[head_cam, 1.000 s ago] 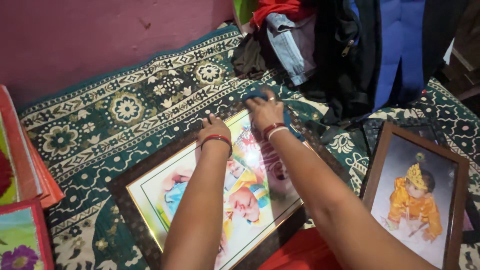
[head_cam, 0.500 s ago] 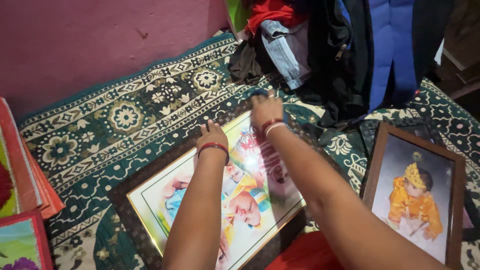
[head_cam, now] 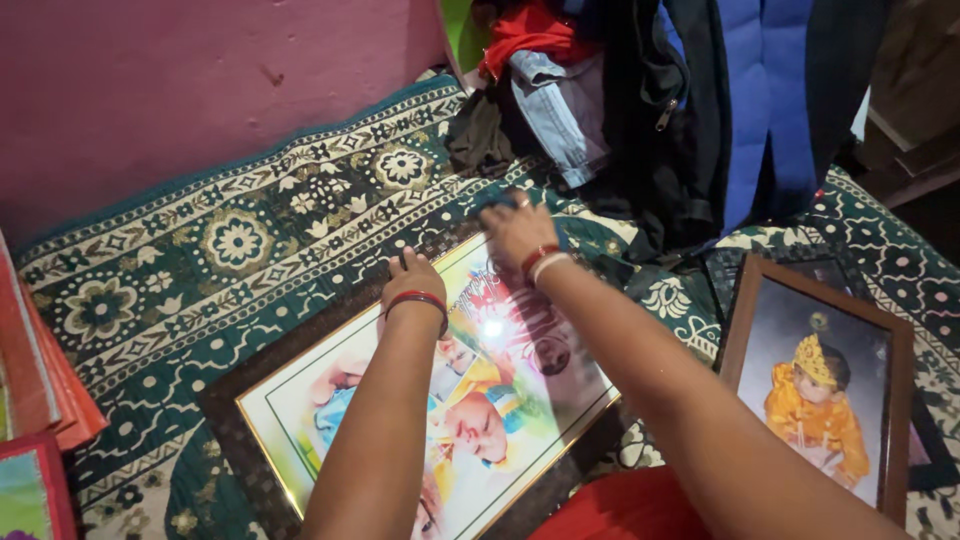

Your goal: The person sits on a patterned rug and wipes a framed photo collage with a blue cloth. They clean the front glass, edges, and back of the frame, then flip it over to wipe the reverse side.

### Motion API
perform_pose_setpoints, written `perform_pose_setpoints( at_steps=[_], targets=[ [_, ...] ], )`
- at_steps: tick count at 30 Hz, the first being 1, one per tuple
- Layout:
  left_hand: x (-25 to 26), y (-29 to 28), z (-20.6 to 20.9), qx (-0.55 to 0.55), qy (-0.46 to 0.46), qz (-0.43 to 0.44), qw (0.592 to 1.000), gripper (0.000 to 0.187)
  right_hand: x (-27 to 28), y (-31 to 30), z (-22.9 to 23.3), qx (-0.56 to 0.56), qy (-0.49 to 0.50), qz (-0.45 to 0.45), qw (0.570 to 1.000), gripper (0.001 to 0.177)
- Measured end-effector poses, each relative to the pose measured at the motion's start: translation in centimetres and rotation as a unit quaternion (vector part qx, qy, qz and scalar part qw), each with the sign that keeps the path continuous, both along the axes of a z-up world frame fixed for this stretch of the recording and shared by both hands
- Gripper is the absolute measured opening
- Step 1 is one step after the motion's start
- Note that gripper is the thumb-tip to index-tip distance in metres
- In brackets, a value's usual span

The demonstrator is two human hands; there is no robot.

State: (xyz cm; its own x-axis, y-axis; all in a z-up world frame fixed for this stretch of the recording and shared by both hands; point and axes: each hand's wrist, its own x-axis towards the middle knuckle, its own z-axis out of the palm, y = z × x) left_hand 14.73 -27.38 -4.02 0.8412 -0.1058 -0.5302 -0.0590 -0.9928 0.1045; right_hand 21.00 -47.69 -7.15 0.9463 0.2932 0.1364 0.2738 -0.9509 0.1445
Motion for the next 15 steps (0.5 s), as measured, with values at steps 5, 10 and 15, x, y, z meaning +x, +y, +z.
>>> perform_pose_setpoints(
  at_steps=[5, 10, 15],
  targets=[
    [-0.2, 0.1, 0.4, -0.012, -0.044, 0.021, 0.999, 0.086, 3.8, -0.1, 0.9, 0.011, 0.030, -0.183, 0.983, 0.034],
    [0.4, -0.8, 0.4, -0.043, 0.017, 0.114, 0.992, 0.066, 0.5, 3.7, 0.1, 0.033, 0.020, -0.037, 0.999, 0.027],
    [-0.4, -0.1, 1.7, 0.019, 0.004, -0.020, 1.000, 0.121, -5.1, 7.2, -0.6, 0.124, -0.044, 0.167, 0.977, 0.027]
  ],
)
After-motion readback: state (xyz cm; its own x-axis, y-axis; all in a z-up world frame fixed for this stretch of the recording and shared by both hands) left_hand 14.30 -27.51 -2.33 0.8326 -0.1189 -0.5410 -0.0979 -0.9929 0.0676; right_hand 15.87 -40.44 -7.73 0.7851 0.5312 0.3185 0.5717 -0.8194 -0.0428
